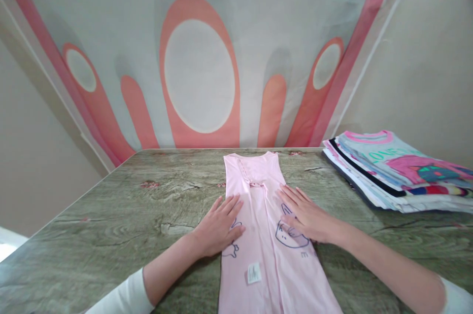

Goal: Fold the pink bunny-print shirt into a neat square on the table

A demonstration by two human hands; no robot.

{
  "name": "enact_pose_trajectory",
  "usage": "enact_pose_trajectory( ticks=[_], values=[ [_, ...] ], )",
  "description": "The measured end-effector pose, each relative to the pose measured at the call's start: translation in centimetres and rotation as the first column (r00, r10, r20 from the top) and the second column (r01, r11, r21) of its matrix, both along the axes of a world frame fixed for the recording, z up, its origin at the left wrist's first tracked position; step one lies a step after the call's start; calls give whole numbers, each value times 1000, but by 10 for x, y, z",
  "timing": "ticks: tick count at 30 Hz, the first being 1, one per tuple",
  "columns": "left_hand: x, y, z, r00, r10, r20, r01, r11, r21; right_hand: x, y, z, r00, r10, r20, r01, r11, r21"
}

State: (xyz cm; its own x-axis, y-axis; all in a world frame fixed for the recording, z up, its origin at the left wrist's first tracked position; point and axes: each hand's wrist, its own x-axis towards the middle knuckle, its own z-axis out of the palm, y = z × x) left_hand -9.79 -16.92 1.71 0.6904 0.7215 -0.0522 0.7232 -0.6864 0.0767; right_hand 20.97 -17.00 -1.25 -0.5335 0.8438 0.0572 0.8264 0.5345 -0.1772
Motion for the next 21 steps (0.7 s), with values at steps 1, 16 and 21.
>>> enact_pose_trajectory(
  ticks=[1,16,21],
  values=[
    [3,6,-2,1000,13,1,-13,1000,15,0,10,-3,1000,-6,3,6,1000,7],
    [24,127,-11,999,17,-32,-17,1000,-4,0,122,-12,989,-138,58,138,990,3],
    [67,133,-11,998,-53,28,53,999,-10,-20,116,0,986,-157,52,155,987,50]
  ],
)
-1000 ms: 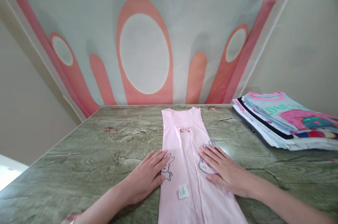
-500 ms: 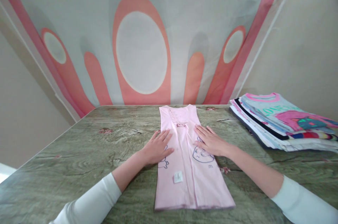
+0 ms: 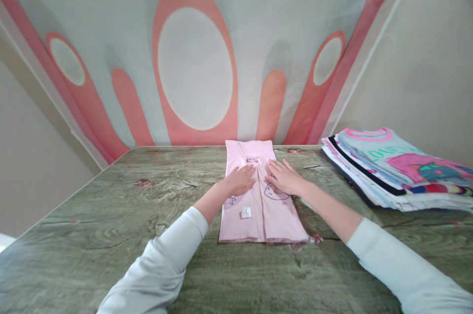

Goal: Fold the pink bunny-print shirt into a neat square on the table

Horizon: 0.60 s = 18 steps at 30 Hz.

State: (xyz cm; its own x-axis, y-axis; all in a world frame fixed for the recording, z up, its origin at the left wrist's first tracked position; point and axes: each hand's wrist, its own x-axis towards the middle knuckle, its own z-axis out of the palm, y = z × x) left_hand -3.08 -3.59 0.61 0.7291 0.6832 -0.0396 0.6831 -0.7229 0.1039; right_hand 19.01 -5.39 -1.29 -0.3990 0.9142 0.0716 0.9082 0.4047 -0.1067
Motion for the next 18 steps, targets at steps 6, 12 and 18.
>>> enact_pose_trajectory(
  ticks=[6,12,18],
  values=[
    [21,3,-9,991,-115,64,119,991,-63,-23,-69,-4,985,138,-107,-145,988,-61],
    [20,-4,-16,994,-100,50,100,995,-1,-9,-157,28,896,363,-258,-423,874,-239],
    [24,-26,-3,998,-66,24,65,997,42,1,-148,57,847,320,-425,-473,819,-326]
  ],
)
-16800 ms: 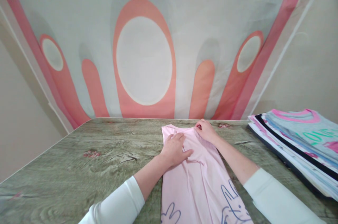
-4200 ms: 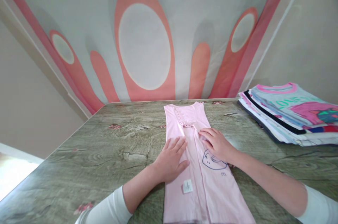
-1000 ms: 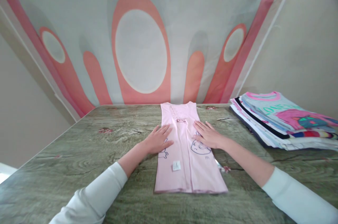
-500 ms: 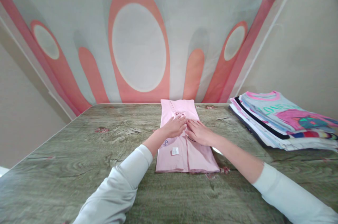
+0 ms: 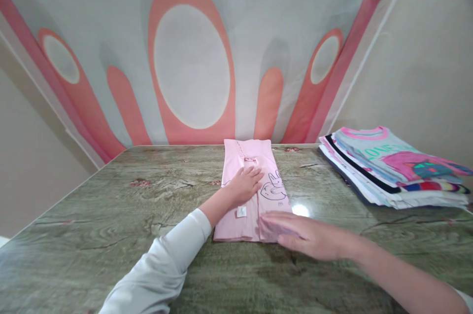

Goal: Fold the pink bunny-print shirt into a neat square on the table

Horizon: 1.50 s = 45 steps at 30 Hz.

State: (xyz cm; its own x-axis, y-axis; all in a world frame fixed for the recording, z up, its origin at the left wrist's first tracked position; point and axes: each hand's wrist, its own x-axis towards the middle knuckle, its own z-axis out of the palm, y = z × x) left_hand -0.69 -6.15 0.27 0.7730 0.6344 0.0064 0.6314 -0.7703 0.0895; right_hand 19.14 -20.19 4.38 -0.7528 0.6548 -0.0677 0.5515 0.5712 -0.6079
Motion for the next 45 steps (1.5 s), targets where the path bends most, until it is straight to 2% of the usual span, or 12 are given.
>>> enact_pose_trajectory(
  ticks=[4,8,12,15,17,18,21,24,27,33,41,45],
  values=[
    [-6,-38,6,999,-47,28,48,999,-23,6,53,-26,965,-244,-99,259,948,185],
    [-19,-80,10,990,-124,62,130,987,-92,13,90,-60,944,-328,27,299,891,343],
    [-33,-116,27,979,-167,115,189,955,-227,17,96,-74,935,-341,99,271,865,422],
    [-44,-132,49,954,-239,182,294,870,-395,16,92,-74,926,-363,99,282,844,456],
    [-56,-134,59,954,-198,224,284,838,-466,15,87,-71,924,-373,84,291,829,478],
    [-64,-132,62,961,-144,238,244,849,-470,15,84,-68,928,-366,73,287,826,485],
    [-94,-120,60,971,21,237,69,928,-367,20,70,-54,961,-271,55,215,857,468],
    [-122,-108,54,989,27,147,8,972,-236,32,51,-38,987,-143,74,100,907,409],
    [-135,-106,52,998,-59,36,63,990,-123,42,33,-27,988,-66,138,8,923,384],
    [-122,-116,49,980,-194,-48,195,981,13,36,3,-18,993,25,112,-65,924,378],
    [-122,-115,33,977,-174,120,172,985,22,39,6,-27,998,18,65,-40,933,357],
    [-119,-107,22,978,-53,202,64,997,-49,37,13,-36,999,-2,-42,16,943,332]
  ],
)
